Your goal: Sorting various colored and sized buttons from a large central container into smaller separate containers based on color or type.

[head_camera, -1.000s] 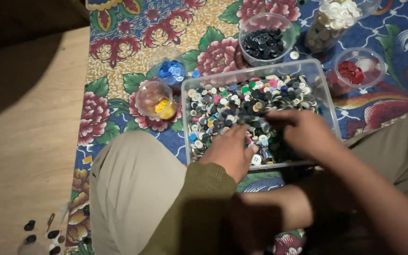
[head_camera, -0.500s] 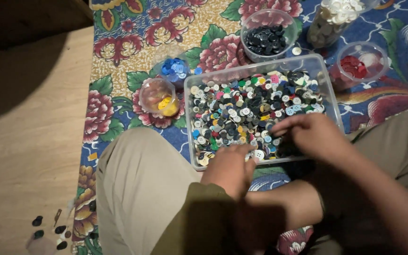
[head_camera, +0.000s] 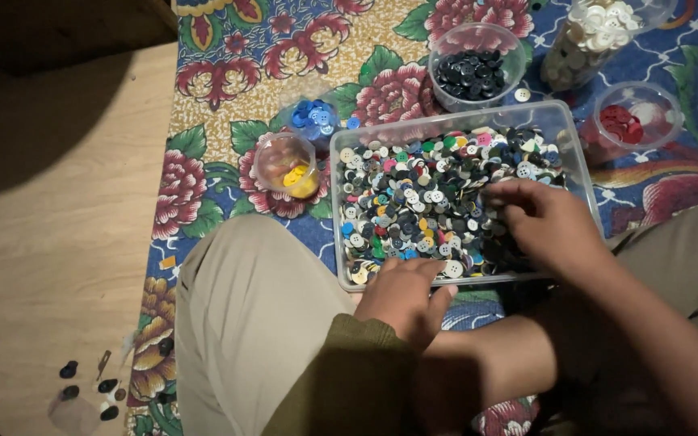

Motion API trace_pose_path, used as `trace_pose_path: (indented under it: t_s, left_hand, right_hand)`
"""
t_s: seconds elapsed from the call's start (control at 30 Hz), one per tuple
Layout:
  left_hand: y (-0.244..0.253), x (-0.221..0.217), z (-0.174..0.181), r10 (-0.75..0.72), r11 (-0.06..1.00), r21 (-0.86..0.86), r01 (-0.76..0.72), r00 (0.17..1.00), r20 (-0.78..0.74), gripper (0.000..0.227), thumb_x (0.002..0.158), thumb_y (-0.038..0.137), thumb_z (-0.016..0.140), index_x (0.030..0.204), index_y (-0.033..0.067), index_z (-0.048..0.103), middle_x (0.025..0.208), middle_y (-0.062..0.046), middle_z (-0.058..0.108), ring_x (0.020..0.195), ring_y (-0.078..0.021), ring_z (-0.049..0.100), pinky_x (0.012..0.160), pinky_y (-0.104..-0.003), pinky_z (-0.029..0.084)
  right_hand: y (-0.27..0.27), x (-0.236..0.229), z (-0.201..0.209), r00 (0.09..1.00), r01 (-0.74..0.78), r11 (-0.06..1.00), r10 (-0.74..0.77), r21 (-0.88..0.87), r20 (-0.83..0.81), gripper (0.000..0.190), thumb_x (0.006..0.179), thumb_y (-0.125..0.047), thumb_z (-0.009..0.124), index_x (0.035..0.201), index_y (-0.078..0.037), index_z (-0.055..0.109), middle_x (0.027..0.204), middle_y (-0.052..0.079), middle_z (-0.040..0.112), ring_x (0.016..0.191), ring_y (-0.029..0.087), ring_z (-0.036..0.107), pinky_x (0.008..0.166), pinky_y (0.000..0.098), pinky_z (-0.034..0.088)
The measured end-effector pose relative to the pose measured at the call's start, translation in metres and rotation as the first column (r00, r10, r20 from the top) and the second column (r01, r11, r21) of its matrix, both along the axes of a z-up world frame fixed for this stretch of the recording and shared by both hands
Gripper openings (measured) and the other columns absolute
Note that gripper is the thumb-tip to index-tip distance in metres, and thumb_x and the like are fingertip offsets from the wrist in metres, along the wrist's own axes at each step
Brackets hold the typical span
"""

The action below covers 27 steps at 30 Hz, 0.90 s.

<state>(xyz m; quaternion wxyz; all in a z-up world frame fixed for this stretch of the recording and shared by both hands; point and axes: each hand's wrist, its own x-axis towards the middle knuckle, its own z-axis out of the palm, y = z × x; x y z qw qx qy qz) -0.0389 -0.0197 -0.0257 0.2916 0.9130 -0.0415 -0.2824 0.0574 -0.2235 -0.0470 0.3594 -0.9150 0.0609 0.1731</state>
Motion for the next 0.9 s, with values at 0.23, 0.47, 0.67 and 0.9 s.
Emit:
trace_pose_path:
  t_s: [0.23, 0.47, 0.67, 0.9]
  left_hand:
    - [-0.001, 0.0, -0.016, -0.033, 0.999, 0.041, 0.034, 0.999, -0.021, 0.055, 0.103, 0.045, 0.039, 0.149, 0.0178, 0.053, 0.15, -0.007, 0.054, 0.139, -0.0342, 0.043, 0.114, -0.056, 0.036]
    - [-0.004, 0.001, -0.023, 0.008, 0.999, 0.052, -0.005, 0.998, -0.056, 0.052, 0.102, 0.046, 0.041, 0.145, 0.0223, 0.058, 0.152, -0.001, 0.053, 0.143, -0.0295, 0.039, 0.116, -0.051, 0.033]
    - [-0.002, 0.003, -0.02, 0.007, 0.999, 0.04, -0.004, 0.998, -0.06, 0.053, 0.101, 0.047, 0.04, 0.144, 0.0227, 0.059, 0.15, -0.001, 0.055, 0.142, -0.0305, 0.04, 0.117, -0.052, 0.033]
    - [-0.005, 0.006, -0.017, 0.007, 0.999, 0.037, -0.003, 0.994, -0.105, 0.053, 0.101, 0.047, 0.039, 0.145, 0.022, 0.057, 0.152, -0.001, 0.053, 0.143, -0.0297, 0.039, 0.116, -0.051, 0.033]
  right_hand:
    - [0.023, 0.013, -0.017, 0.99, -0.092, 0.989, 0.103, -0.114, 0.094, 0.028, 0.085, -0.039, 0.078, 0.113, -0.038, 0.08, 0.099, -0.005, 0.079, 0.105, 0.023, 0.072, 0.089, 0.0413, 0.056]
    - [0.038, 0.006, -0.019, 0.965, -0.107, 0.989, 0.127, -0.098, 0.228, 0.021, 0.087, -0.027, 0.081, 0.107, -0.027, 0.082, 0.095, 0.003, 0.078, 0.098, 0.031, 0.074, 0.087, 0.0425, 0.057]
    - [0.022, 0.008, -0.024, 0.982, -0.034, 0.99, 0.058, -0.136, 0.182, 0.017, 0.091, -0.037, 0.077, 0.107, -0.035, 0.081, 0.103, 0.0, 0.075, 0.106, 0.031, 0.071, 0.091, 0.0455, 0.056]
    - [0.048, 0.004, 0.013, 0.96, -0.18, 0.982, 0.189, -0.063, 0.205, 0.034, 0.086, -0.018, 0.077, 0.119, -0.028, 0.079, 0.091, 0.006, 0.081, 0.098, 0.033, 0.074, 0.088, 0.0454, 0.056]
